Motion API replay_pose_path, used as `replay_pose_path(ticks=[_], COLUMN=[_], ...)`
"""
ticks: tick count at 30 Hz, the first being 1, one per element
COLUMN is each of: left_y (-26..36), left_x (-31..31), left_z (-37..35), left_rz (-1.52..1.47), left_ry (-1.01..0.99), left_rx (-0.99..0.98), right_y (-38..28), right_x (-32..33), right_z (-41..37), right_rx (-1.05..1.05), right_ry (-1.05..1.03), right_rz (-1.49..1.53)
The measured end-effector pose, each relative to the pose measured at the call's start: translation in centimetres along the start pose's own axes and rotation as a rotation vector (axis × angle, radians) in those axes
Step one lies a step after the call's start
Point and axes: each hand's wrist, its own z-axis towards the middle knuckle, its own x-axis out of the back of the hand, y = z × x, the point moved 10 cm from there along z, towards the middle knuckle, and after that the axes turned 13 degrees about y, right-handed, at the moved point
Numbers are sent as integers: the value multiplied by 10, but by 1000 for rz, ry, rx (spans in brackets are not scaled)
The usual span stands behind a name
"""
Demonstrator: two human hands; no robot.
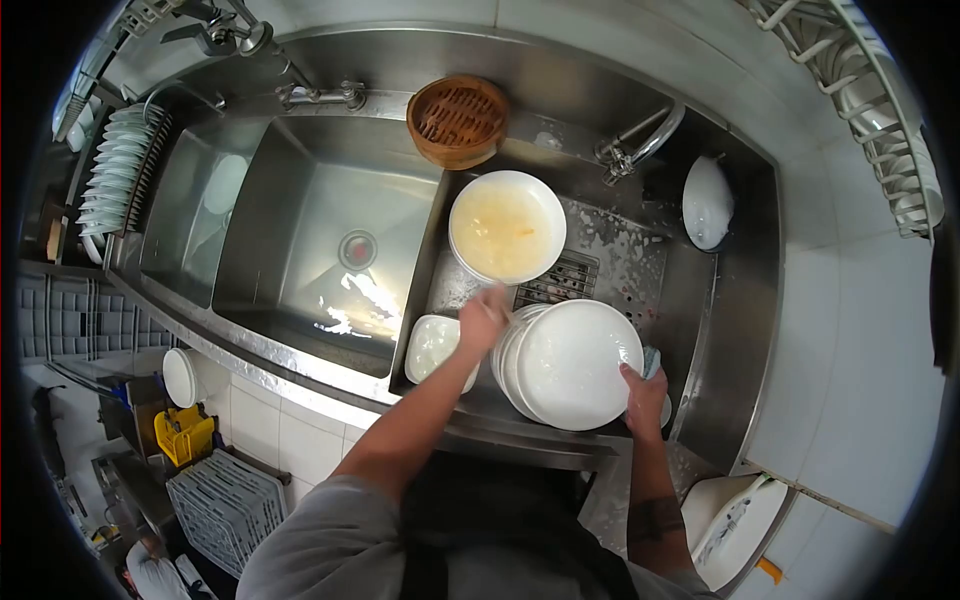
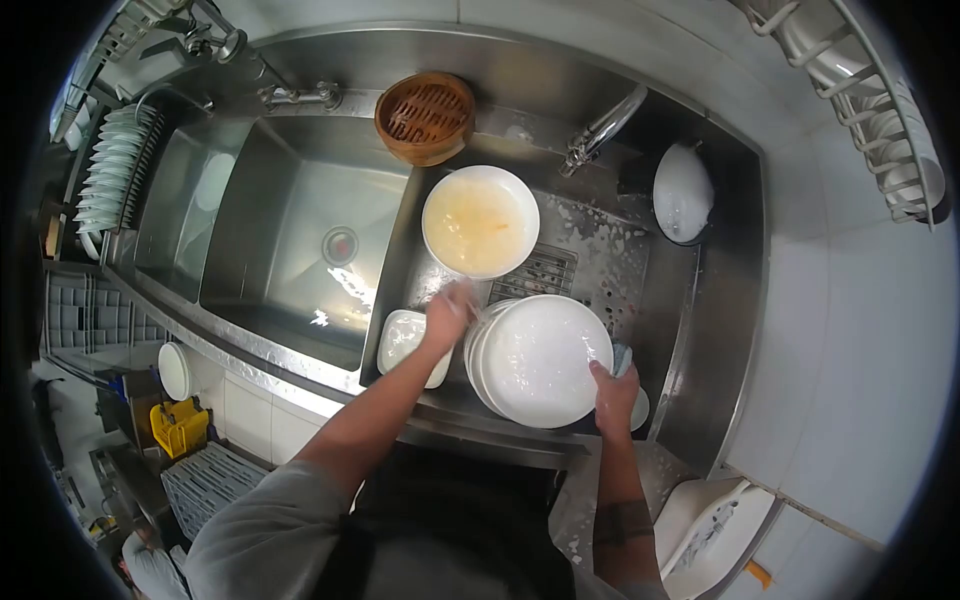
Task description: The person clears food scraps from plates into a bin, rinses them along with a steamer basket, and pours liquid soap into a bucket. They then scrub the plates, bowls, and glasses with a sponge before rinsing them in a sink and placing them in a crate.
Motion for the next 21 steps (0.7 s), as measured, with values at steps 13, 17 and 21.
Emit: replay_pose_path(ticks=[13, 17, 21], left_y=[-81, -78, -58], left_x=[-67, -79, -81], left_z=[55, 56, 51], left_rz=[-731, -752, -855], left_ry=[96, 151, 295], left_rx=[1016, 1028, 1109], right_y=[21, 17, -9], right_x=[16, 8, 12], right_z=[9, -2, 0], right_rx=[228, 258, 252], right_ry=[187, 138, 196], right_rz=[-517, -376, -624])
